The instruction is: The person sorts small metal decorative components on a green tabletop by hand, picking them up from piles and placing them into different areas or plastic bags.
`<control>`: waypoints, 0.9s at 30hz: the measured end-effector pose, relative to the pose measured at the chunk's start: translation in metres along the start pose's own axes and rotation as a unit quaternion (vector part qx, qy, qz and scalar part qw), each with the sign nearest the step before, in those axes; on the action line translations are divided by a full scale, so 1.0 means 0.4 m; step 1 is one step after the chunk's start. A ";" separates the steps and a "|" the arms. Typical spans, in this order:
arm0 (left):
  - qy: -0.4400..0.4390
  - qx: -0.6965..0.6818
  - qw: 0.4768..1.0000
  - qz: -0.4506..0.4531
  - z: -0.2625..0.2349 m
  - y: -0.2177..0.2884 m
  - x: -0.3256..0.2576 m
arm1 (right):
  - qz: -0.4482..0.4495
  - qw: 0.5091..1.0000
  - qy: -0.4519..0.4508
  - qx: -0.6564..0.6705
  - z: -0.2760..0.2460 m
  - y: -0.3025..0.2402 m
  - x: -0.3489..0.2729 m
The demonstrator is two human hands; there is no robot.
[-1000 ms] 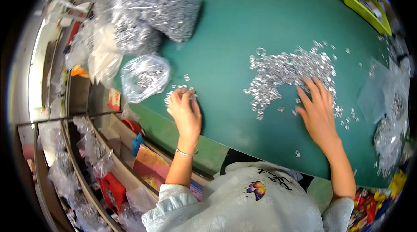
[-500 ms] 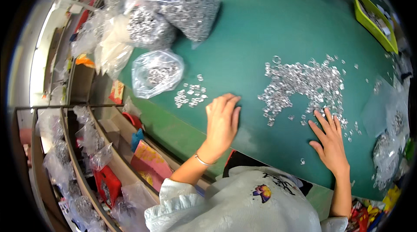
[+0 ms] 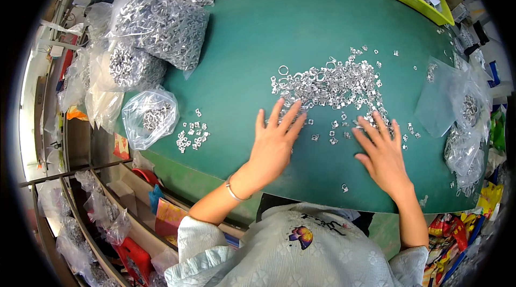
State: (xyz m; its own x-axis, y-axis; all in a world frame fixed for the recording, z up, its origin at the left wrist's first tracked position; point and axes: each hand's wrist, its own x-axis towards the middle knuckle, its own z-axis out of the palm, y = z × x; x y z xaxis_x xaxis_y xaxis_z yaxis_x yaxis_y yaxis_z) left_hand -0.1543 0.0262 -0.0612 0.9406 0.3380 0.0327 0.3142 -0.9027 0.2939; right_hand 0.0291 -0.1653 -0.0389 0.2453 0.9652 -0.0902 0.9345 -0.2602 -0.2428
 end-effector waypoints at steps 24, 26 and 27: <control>0.171 -0.247 0.954 0.004 -0.001 0.002 0.091 | 0.002 0.972 0.205 0.119 0.041 0.000 0.047; 0.145 -0.281 0.949 -0.003 -0.015 0.020 0.067 | 0.015 0.968 0.221 0.116 0.043 0.009 0.032; 0.133 -0.297 0.945 -0.009 -0.017 0.030 0.050 | 0.025 0.965 0.236 0.116 0.040 0.014 0.021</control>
State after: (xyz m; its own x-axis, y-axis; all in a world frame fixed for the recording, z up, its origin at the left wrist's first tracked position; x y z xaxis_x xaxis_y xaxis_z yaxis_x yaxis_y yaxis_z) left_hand -0.1327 0.0240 -0.0506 0.8453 0.4784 0.2378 0.1280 -0.6134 0.7793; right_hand 0.0324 -0.1589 -0.0563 0.4297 0.8409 0.3290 0.8493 -0.2527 -0.4635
